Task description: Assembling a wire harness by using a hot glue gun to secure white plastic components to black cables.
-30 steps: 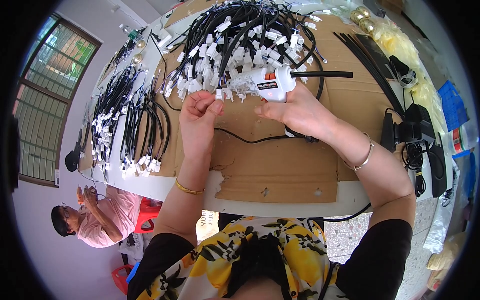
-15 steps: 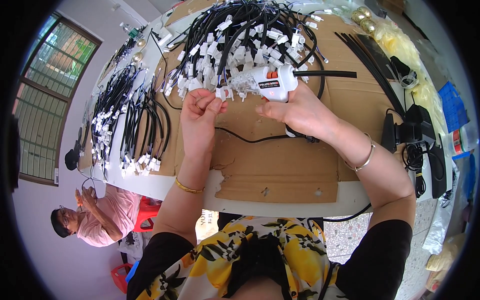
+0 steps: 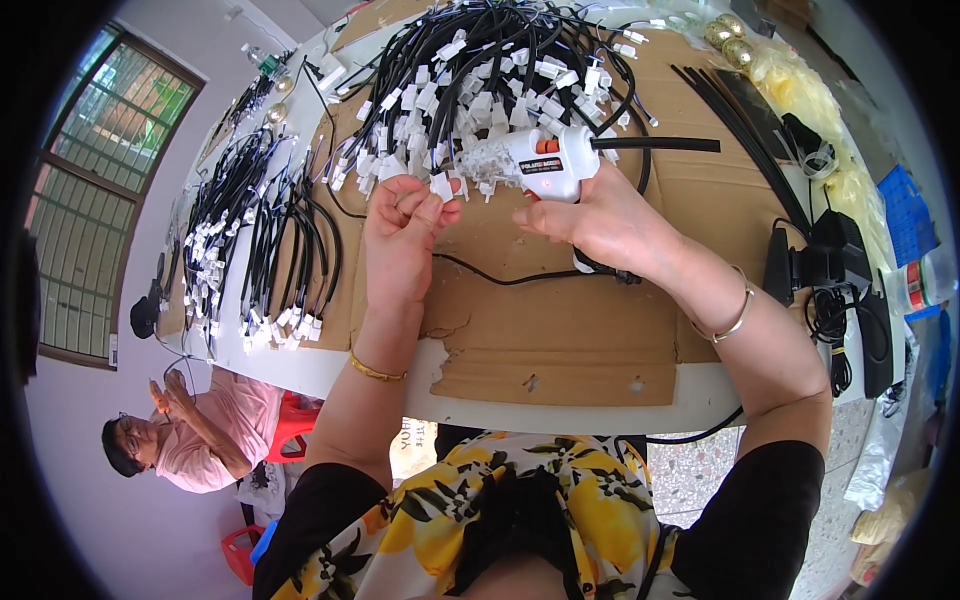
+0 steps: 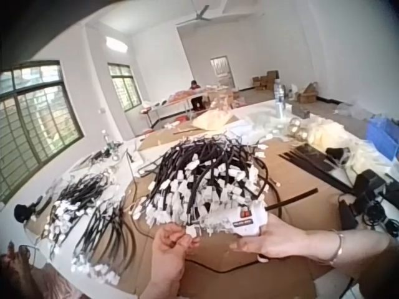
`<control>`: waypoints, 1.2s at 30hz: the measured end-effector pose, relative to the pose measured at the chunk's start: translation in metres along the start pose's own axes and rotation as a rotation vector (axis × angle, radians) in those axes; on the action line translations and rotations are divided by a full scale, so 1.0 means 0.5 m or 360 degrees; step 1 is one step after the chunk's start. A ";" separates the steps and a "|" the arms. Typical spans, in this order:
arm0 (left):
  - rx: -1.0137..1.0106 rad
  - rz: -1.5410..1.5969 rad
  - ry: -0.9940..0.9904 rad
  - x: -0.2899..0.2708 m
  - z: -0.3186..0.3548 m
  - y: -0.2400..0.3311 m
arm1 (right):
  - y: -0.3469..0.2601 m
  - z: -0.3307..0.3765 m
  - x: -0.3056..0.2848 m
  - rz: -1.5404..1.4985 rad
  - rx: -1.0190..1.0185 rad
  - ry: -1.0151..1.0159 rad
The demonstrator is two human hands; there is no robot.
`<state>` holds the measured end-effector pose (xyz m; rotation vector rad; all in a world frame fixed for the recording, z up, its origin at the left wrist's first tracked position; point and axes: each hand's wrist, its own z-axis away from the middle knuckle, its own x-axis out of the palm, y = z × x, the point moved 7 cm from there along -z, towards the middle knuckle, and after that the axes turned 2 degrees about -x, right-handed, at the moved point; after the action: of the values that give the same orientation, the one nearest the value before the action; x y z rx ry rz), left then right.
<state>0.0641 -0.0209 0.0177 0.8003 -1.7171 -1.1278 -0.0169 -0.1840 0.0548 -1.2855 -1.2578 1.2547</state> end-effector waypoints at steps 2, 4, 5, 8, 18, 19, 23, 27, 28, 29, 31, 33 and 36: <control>0.0006 -0.0028 0.0001 0.001 0.001 0.001 | 0.000 0.000 0.001 -0.0014 0.0008 0.0000; 0.0048 -0.0097 0.0021 0.002 0.002 0.005 | 0.002 -0.001 0.002 0.0031 0.0021 -0.0051; 0.0047 -0.0097 0.0021 0.002 0.001 0.004 | 0.002 -0.001 0.002 0.0031 0.0022 -0.0051; 0.0103 -0.0130 0.0023 0.002 0.001 0.008 | 0.000 0.000 0.002 0.0025 0.0018 -0.0032; 0.0223 -0.0284 0.0109 0.001 0.004 0.020 | -0.001 0.002 0.004 0.0074 0.0040 -0.0037; 0.0246 -0.0311 0.0119 0.001 0.004 0.022 | -0.002 0.002 0.005 0.0070 0.0020 -0.0036; 0.0235 -0.0330 0.0158 0.001 0.004 0.022 | -0.003 0.001 0.005 0.0067 -0.0008 -0.0044; 0.0305 -0.0347 0.0151 0.001 0.005 0.028 | -0.010 0.004 0.007 0.0054 0.0005 -0.0033; 0.0331 -0.0335 0.0140 0.002 0.005 0.029 | -0.011 0.005 0.007 0.0069 0.0009 -0.0035; 0.0329 -0.0336 0.0140 0.002 0.005 0.029 | -0.012 0.006 0.007 0.0068 0.0010 -0.0035; 0.0362 -0.0387 0.0155 0.001 0.006 0.031 | -0.012 0.006 0.007 0.0048 0.0015 -0.0028; 0.0355 -0.0375 0.0159 0.000 0.006 0.029 | -0.009 0.006 0.006 0.0077 0.0021 -0.0040; 0.0350 -0.0353 0.0167 0.001 0.006 0.031 | -0.007 0.007 0.004 0.0094 0.0050 -0.0052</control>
<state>0.0606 -0.0143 0.0316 1.1900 -1.7142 -1.0318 -0.0206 -0.1821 0.0580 -1.2925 -1.2260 1.3369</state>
